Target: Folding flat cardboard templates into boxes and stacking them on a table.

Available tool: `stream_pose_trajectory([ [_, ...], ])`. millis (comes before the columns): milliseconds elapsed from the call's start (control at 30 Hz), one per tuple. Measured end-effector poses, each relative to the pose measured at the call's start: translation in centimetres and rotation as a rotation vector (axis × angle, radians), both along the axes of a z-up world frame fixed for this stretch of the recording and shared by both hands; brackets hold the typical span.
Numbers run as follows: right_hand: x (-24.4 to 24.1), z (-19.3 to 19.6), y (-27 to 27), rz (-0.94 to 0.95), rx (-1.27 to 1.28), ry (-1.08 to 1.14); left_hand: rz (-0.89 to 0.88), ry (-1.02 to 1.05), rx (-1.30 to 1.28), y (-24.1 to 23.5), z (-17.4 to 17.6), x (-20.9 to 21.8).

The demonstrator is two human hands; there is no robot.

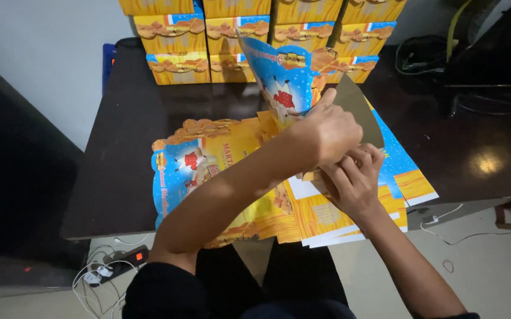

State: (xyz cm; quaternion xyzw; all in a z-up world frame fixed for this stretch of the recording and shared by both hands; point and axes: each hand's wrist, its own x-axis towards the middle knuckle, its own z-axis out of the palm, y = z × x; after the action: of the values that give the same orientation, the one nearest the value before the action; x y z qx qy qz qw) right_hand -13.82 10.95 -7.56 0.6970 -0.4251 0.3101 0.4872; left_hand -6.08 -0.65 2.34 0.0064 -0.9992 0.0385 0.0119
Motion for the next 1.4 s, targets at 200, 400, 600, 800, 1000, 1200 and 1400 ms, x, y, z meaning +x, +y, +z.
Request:
stream_pose_trajectory([
  [200,0.7,1.2,-0.1,0.042,-0.012,-0.036,-0.028,-0.010,0.081,-0.2,0.1,-1.1],
  [400,-0.8,0.1,0.0,0.034,-0.004,-0.114,-0.126,-0.101,0.098,0.0,2.3,-0.3],
  [600,-2.2,-2.2,-0.1,0.077,0.000,-0.265,-0.128,-0.191,0.123,-0.4,3.2,0.8],
  [800,-1.3,-1.6,-0.2,0.148,-0.034,-0.316,0.013,-0.225,0.039,2.6,4.4,3.3],
  [1000,-1.7,-2.2,0.3,0.132,0.067,-0.439,0.138,-0.116,-0.042,3.0,3.8,3.3],
  [1200,-2.4,0.4,1.1,0.001,0.163,-0.347,0.182,0.012,-0.158,-0.4,1.6,2.4],
  [1400,-7.3,5.5,-0.3,-0.115,0.149,-0.226,0.111,0.016,-0.161,-3.3,1.5,1.3],
])
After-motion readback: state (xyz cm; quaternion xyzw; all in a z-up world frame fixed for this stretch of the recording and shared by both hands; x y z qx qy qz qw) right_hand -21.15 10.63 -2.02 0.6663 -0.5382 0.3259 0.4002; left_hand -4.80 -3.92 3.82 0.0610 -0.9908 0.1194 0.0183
